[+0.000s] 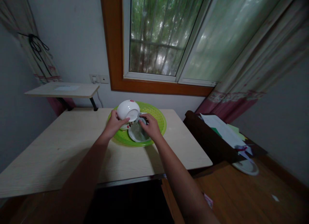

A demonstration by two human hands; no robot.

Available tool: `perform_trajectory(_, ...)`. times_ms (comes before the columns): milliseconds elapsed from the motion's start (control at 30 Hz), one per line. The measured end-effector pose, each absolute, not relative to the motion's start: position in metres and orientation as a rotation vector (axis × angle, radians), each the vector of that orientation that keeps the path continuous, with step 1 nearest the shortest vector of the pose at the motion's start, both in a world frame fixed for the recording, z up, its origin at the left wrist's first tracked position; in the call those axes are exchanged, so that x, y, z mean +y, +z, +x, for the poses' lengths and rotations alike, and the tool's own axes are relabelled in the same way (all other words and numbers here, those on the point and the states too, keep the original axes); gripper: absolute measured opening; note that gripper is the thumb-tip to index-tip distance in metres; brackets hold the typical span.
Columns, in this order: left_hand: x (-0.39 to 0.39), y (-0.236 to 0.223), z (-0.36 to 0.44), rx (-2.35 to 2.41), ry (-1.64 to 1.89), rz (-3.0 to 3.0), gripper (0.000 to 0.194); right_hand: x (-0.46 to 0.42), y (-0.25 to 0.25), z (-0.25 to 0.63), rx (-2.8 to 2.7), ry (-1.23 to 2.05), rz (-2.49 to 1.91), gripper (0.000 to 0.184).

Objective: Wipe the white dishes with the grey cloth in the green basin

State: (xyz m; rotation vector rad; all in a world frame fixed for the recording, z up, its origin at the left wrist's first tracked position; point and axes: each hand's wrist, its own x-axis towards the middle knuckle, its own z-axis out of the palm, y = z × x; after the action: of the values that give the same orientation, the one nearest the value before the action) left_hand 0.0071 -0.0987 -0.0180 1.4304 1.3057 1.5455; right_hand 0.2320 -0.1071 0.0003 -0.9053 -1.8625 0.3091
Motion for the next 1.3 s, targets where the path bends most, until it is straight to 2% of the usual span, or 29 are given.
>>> perform_trajectory(167, -0.101, -0.013, 0.007, 1.214, 1.504, 1.393, 0.067, -0.105, -0.003, 0.232, -1.882, 0.301, -0.925, 0.027)
perform_trajectory(433, -0.103, -0.01, 0.009, 0.981, 1.557, 1.293, 0.065, -0.109, 0.003, 0.232, -1.88, 0.266, -0.862, 0.024)
perform_trajectory(600, -0.103, -0.011, 0.008, 0.946, 1.471, 1.302, 0.065, -0.105, -0.003, 0.231, -1.794, 0.231, -0.854, 0.037)
perform_trajectory(767, -0.106, -0.008, 0.009, 0.957, 1.399, 1.312, 0.06, -0.101, -0.011, 0.228, -1.796, 0.404, -0.899, 0.045)
perform_trajectory(1000, -0.109, -0.003, 0.007, 0.878, 1.288, 1.248, 0.058, -0.112, -0.001, 0.229, -2.018, 0.21, -0.652, 0.02)
perform_trajectory(1300, -0.107, -0.005, 0.005, 0.843, 1.192, 1.292, 0.06, -0.11, -0.002, 0.23, -1.972, -0.01, -0.772, 0.03)
